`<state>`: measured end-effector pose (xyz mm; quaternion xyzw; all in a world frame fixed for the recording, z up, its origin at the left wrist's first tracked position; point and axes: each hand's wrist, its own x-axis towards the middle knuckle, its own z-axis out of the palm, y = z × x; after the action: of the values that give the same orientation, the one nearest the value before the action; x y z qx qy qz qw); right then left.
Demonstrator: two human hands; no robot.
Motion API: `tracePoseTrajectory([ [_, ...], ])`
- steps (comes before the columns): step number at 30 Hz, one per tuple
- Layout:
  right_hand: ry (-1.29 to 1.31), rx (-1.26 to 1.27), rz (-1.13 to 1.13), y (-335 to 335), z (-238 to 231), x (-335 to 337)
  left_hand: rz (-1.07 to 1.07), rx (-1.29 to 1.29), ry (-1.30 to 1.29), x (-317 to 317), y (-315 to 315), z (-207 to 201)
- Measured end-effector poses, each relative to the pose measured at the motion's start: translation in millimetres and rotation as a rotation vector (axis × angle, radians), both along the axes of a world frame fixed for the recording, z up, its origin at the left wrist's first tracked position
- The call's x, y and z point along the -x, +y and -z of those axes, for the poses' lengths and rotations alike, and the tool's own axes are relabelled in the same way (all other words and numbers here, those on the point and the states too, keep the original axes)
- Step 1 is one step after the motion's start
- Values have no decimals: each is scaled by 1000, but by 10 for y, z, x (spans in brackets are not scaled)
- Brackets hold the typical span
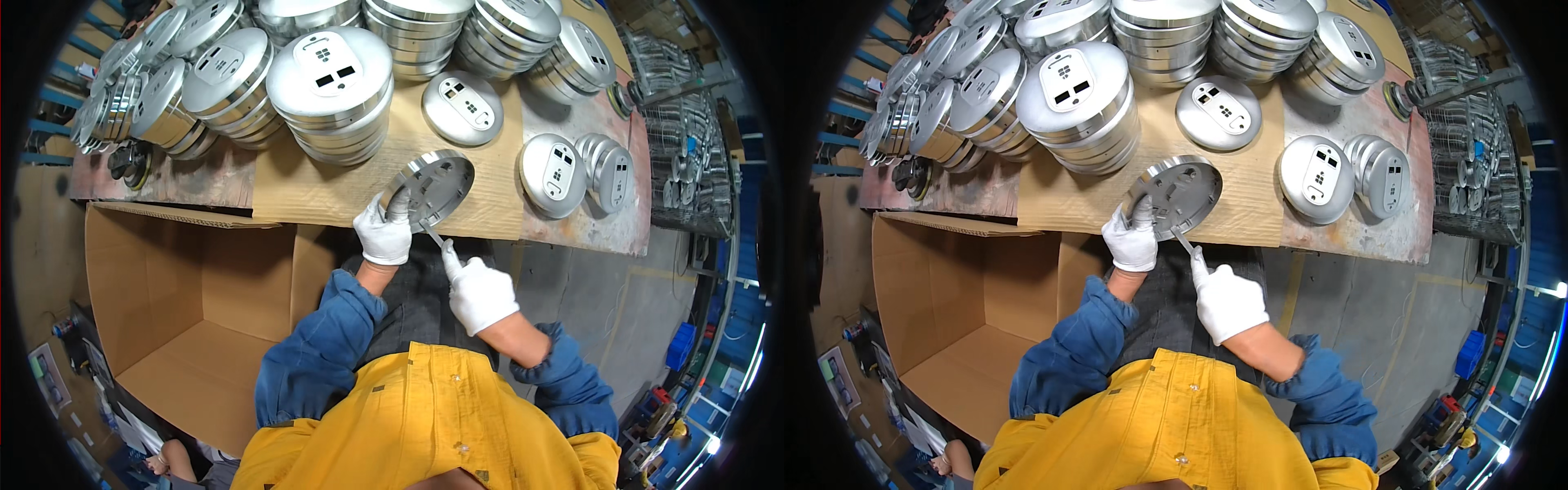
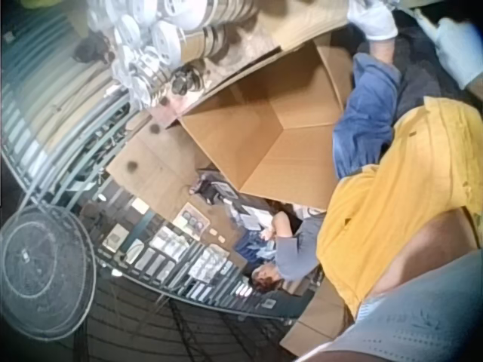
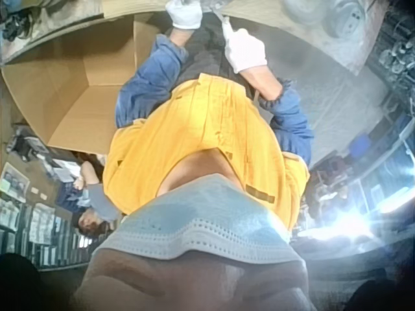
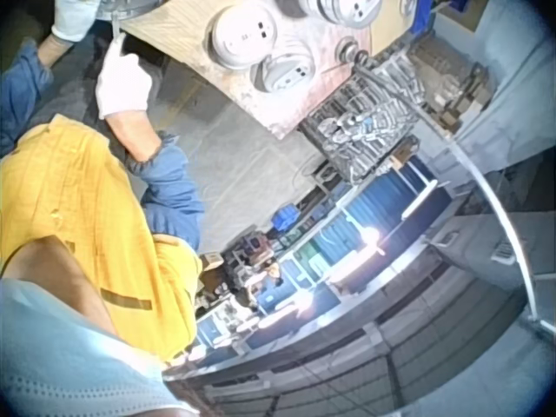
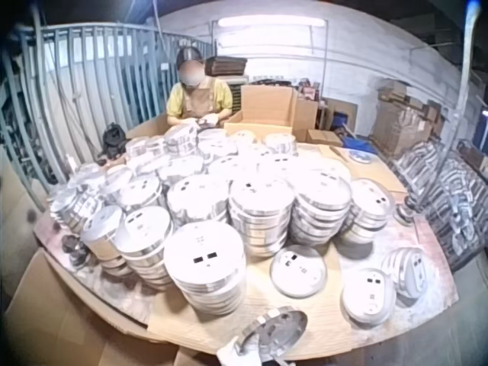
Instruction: The person deburrs metal casings using a small metal tool, scraping the interior edges and crevices of each casing before placing it back onto the table.
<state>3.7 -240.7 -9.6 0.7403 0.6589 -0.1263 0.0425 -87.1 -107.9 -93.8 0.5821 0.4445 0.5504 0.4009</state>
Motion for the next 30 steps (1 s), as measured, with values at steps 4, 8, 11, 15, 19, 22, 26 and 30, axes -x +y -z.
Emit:
tracePoseTrajectory([
  [4, 30, -122, 154, -135, 410, 67, -6, 62, 0, -34, 15, -26],
  [8, 280, -136, 270, -139, 377, -71, -24, 118, 106, 19, 62, 174],
  [11, 228, -45, 250, -34, 77, -262, -22, 39, 78, 13, 44, 152],
  [15, 154, 152, 125, 154, -312, -300, 52, 15, 5, 76, -5, 83],
  [19, 124, 238, 59, 285, -454, -221, 115, 57, -17, 145, -36, 25],
  [22, 108, 299, 33, 348, -495, -211, 116, -25, -14, 122, -7, 127],
  [26, 153, 236, 22, 446, -546, -173, -2, -5, 178, 39, -14, 97],
  [30, 156, 92, 96, 213, -409, 4, -208, 62, 513, 109, 119, 248],
])
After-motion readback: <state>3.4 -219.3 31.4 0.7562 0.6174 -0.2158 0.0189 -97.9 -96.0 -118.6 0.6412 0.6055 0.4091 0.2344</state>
